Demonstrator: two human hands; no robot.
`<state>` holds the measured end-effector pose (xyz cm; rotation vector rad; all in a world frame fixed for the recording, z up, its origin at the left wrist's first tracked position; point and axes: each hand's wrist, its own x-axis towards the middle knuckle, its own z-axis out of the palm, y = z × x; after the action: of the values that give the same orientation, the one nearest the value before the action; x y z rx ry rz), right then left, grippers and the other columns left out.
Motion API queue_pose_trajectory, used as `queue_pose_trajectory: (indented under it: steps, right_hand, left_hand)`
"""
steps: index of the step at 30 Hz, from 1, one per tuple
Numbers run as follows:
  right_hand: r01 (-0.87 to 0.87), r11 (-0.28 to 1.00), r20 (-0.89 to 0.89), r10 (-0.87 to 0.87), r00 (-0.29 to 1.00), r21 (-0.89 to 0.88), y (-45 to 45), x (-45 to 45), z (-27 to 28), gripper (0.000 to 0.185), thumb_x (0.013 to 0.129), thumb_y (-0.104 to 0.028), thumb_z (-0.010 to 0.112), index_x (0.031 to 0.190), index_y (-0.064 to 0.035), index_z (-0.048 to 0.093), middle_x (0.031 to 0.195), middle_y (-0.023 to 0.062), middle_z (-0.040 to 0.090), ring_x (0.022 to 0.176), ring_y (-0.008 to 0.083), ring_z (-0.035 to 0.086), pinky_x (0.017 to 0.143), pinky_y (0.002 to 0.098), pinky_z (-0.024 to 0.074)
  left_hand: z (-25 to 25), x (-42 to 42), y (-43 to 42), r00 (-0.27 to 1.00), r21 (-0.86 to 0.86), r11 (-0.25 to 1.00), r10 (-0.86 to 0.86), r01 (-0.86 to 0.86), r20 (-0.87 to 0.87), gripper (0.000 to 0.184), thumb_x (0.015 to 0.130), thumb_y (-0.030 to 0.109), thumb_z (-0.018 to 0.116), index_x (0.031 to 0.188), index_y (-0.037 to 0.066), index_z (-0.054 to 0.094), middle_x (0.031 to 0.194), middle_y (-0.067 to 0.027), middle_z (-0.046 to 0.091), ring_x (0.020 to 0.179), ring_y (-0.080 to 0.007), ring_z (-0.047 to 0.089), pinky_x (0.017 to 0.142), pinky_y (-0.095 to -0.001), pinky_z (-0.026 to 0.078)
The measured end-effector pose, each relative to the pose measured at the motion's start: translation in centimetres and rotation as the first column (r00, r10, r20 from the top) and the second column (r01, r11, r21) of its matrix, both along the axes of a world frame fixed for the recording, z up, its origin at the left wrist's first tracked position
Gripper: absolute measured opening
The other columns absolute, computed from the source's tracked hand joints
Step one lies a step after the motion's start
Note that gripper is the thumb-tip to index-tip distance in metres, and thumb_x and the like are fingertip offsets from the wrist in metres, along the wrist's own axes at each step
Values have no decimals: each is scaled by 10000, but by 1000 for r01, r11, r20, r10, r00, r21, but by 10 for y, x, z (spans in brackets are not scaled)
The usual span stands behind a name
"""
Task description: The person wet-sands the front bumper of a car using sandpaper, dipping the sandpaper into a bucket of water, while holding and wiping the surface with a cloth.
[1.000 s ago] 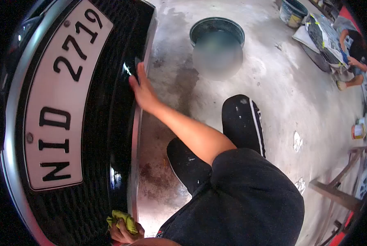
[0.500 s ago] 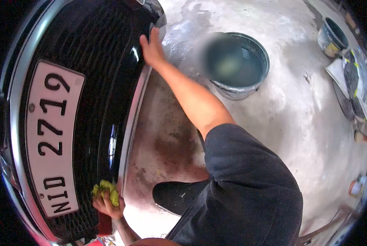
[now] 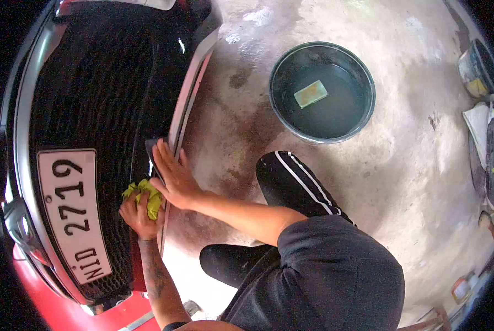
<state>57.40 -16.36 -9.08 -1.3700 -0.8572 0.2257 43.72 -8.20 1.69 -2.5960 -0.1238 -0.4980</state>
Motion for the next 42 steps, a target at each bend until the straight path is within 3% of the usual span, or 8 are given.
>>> queue_pose_trajectory:
  steps: [7, 13, 18, 20, 23, 28, 36, 42]
  right_hand:
    - [322, 937, -224, -287, 931, 139, 32, 190, 5, 737, 1052, -359, 488, 1583, 41, 171, 1662, 262, 115, 1551, 378, 128, 1243, 472, 132]
    - [225, 945, -85, -211, 974, 237, 24, 130, -5, 797, 1037, -330, 521, 1595, 35, 84, 1655, 303, 49, 1545, 428, 98, 1234, 508, 120]
    - [376, 913, -103, -363, 926, 160, 42, 210, -10, 762, 1066, -421, 456, 1593, 31, 141, 1678, 235, 79, 1563, 332, 92, 1253, 399, 118]
    - [369, 913, -244, -323, 914, 175, 46, 256, -3, 782, 1068, -476, 424, 1586, 43, 154, 1677, 223, 108, 1562, 307, 105, 1253, 364, 125]
    - [333, 913, -449, -201, 870, 236, 34, 289, 11, 761, 1059, -430, 453, 1534, 116, 214, 1614, 326, 204, 1531, 402, 176, 1250, 385, 145]
    - [385, 907, -153, -362, 919, 169, 41, 229, -7, 766, 1060, -409, 451, 1532, 138, 197, 1619, 335, 179, 1533, 392, 188, 1246, 418, 161]
    - [392, 910, -446, -298, 844, 133, 56, 335, 2, 788, 1042, -424, 488, 1533, 128, 214, 1619, 316, 202, 1533, 390, 185, 1251, 392, 160]
    - [442, 890, -60, -438, 897, 115, 44, 154, 3, 724, 1048, -322, 482, 1558, 94, 181, 1629, 308, 189, 1535, 433, 146, 1232, 540, 120]
  left_hand:
    - [-3, 2, -1, 999, -8, 999, -35, 35, 28, 461, 809, 430, 681, 1167, 140, 688, 1200, -111, 621, 1082, -345, 558, 895, -488, 407]
    - [-4, 0, -4, 999, -17, 1000, -16, 16, 41, 446, 808, 418, 683, 1160, 144, 693, 1184, -105, 629, 1070, -345, 567, 891, -486, 408]
    - [-5, -1, -1, 998, -22, 999, -37, 38, 41, 451, 810, 405, 687, 1169, 133, 689, 1191, -116, 622, 1071, -358, 566, 907, -496, 408]
    - [-6, -5, 2, 999, -35, 999, -32, 32, 14, 481, 816, 396, 685, 1202, 109, 674, 1214, -153, 604, 1106, -385, 555, 933, -517, 408]
    - [-5, -1, -1, 998, -32, 999, -42, 44, 56, 435, 805, 425, 697, 1141, 149, 698, 1176, -98, 633, 1062, -342, 566, 887, -480, 409]
    - [-3, 2, -3, 998, -25, 999, -41, 42, 47, 428, 823, 444, 687, 1134, 149, 696, 1179, -99, 628, 1064, -340, 563, 886, -483, 405]
    - [-5, -5, 3, 999, -19, 999, -40, 40, 5, 517, 881, 515, 624, 1203, 113, 667, 1201, -140, 607, 1096, -351, 554, 924, -503, 401]
    - [-5, -1, 0, 998, -27, 999, -37, 38, 43, 459, 827, 477, 675, 1152, 154, 695, 1182, -100, 624, 1053, -339, 560, 880, -481, 402]
